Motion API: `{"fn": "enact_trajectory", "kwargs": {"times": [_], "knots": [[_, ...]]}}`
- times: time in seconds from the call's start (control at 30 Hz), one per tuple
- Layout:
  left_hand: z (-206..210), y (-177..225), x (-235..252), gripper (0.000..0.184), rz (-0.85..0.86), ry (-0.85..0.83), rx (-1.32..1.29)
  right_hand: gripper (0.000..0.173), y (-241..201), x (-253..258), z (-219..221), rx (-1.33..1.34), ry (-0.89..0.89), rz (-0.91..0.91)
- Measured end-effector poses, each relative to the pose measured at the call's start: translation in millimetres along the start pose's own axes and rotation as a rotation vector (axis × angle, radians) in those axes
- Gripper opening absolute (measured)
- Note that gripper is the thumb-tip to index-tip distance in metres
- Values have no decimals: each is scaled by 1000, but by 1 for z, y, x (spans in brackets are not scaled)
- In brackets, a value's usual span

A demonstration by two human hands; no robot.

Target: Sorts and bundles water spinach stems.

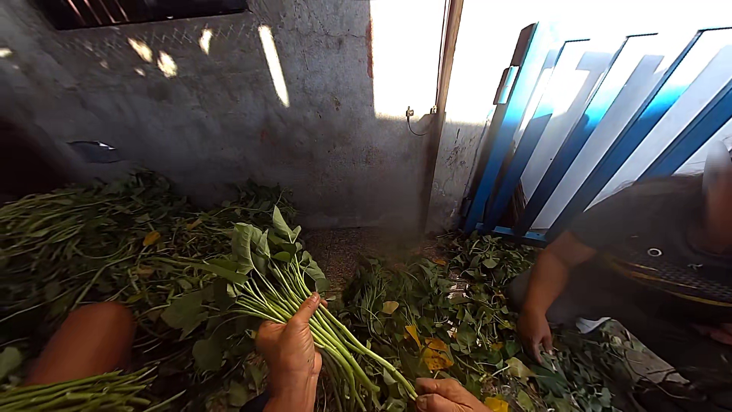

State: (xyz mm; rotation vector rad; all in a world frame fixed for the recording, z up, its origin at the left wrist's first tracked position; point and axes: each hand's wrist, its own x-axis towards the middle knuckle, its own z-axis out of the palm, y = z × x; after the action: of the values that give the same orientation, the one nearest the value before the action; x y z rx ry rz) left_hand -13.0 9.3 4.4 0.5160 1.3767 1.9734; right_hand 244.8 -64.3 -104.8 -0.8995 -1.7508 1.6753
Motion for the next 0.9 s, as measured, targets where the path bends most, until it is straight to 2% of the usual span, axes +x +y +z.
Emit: {"fn": "enact_trajectory", "kwargs": {"times": [0.07, 0.1, 0.17, 0.2, 0.3, 0.4, 0.53, 0.7, 0.8, 0.83, 0.87, 0.9], "knots": [[1, 0, -3, 32, 15, -8, 6, 31, 2, 4, 2, -163, 192, 17], [1, 0, -5, 32, 20, -10, 1, 29, 3, 8, 5, -118, 337, 46], [2, -2, -8, 31, 15, -9, -25, 25, 1, 23, 10, 280, 644, 54], [3, -4, -9, 30, -1, -5, -39, 25, -5, 31, 11, 513, 740, 32], [6, -6, -11, 30, -61, 14, -76, 30, -23, 43, 13, 963, 844, -76], [9, -5, -13, 31, -73, 35, -88, 33, -32, 48, 16, 1039, 912, -105], [18, -12, -27, 31, -16, 4, -58, 29, -23, 62, 17, 1088, 1090, 9], [25, -21, -38, 32, 6, -35, -65, 26, -21, 77, 10, 1298, 1187, 71], [26, -17, -30, 33, 46, 9, -86, 29, -19, 72, -10, 1475, 1178, 9], [23, -9, -20, 35, 57, 53, -100, 35, -9, 62, -20, 1521, 1108, -59], [18, 1, -7, 38, 68, 97, -117, 40, 7, 47, -31, 1478, 966, -127], [13, 11, 6, 39, 88, 135, -124, 41, 27, 32, -42, 1305, 815, -141]]}}
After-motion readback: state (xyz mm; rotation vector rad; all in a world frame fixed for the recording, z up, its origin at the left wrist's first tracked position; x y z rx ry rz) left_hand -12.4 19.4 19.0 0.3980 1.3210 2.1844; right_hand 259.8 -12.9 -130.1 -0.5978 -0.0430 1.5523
